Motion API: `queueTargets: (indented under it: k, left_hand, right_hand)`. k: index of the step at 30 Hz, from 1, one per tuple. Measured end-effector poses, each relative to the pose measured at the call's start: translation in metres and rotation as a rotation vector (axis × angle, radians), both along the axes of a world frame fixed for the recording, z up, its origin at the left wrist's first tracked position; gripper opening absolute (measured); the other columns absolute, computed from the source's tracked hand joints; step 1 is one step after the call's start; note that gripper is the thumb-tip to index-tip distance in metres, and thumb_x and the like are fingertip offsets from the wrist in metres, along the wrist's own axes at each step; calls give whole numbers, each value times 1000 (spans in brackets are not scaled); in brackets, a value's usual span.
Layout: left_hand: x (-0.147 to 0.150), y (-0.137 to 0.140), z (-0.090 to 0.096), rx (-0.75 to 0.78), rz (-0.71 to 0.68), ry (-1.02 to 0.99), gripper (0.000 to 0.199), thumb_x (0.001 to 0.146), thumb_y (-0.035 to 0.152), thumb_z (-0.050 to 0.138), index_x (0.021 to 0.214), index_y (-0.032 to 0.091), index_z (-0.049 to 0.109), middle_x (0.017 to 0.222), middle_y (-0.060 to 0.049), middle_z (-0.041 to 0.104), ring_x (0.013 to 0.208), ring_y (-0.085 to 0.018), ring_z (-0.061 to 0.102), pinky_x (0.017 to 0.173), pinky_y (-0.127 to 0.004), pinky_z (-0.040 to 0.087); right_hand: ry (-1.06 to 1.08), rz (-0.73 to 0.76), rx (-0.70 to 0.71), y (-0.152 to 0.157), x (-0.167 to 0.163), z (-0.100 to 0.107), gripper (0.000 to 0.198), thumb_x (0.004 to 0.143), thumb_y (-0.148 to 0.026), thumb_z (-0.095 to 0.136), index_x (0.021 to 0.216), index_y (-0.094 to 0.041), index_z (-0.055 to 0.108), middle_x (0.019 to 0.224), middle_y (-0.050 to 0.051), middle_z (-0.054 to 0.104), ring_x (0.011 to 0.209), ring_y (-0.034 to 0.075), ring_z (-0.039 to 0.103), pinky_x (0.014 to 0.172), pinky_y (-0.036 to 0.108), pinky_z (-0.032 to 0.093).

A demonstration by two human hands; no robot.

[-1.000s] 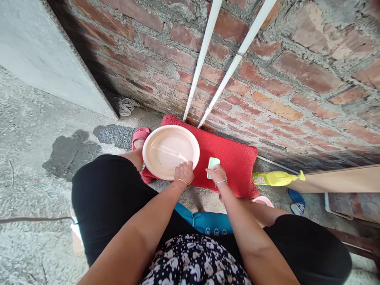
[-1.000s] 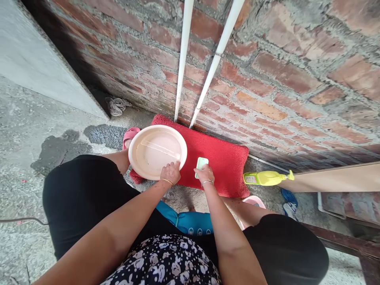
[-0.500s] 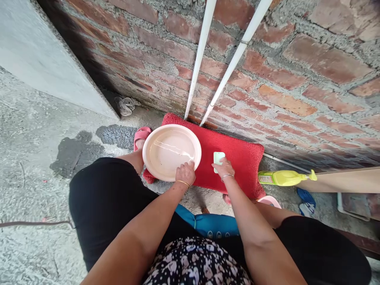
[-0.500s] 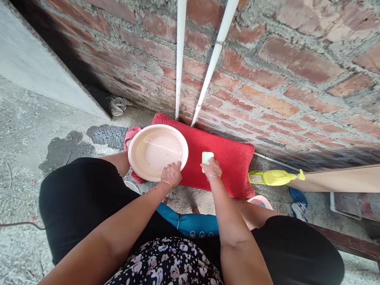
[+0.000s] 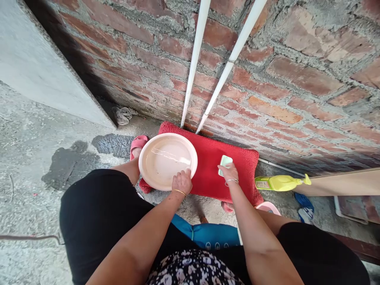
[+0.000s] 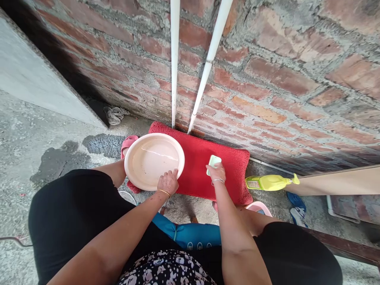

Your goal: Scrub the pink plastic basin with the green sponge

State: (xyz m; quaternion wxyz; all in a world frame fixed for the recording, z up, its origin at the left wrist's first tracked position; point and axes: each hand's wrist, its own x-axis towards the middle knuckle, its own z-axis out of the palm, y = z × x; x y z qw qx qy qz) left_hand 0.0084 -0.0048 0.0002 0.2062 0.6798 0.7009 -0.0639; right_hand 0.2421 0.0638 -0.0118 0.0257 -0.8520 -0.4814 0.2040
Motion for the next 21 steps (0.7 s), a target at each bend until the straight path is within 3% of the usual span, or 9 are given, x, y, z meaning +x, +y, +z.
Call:
queueTargets:
  k: [5, 10, 15, 21]
  left_hand:
    - [1, 2, 1, -31, -9, 30, 43, 81, 15, 38, 123, 20, 47, 95, -13, 56, 88, -24, 55, 73, -37, 42]
    - [2, 2, -1, -23, -17, 66, 41, 81, 14, 37, 120, 20, 50, 92, -12, 56, 85, -23, 55, 71, -35, 42]
    - [2, 2, -1, 0, -29, 91, 44, 80, 13, 36, 121, 21, 49, 91, -11, 57, 84, -23, 55, 68, -34, 42]
    - [2, 2, -1, -26, -25, 93, 46, 80, 14, 36, 123, 21, 49, 93, -12, 58, 84, -23, 55, 69, -34, 42]
  right_hand:
    - [87, 222, -40, 59, -85, 0, 47, 66, -55, 62, 103, -27, 53, 105, 4, 53, 90, 20, 57, 76, 31, 43]
    - [50, 448, -59, 92, -105, -8, 41, 67, -49, 63, 101, -28, 55, 102, 4, 51, 91, 21, 56, 81, 34, 41]
    - [-3, 358, -84, 99, -52, -13, 48, 63, -54, 66, 102, -28, 55, 102, 3, 52, 89, 19, 56, 78, 31, 41]
    - [-111, 62, -111, 80, 74, -7, 57, 64, -57, 65, 106, -19, 58, 104, 13, 55, 87, 21, 56, 70, 31, 38]
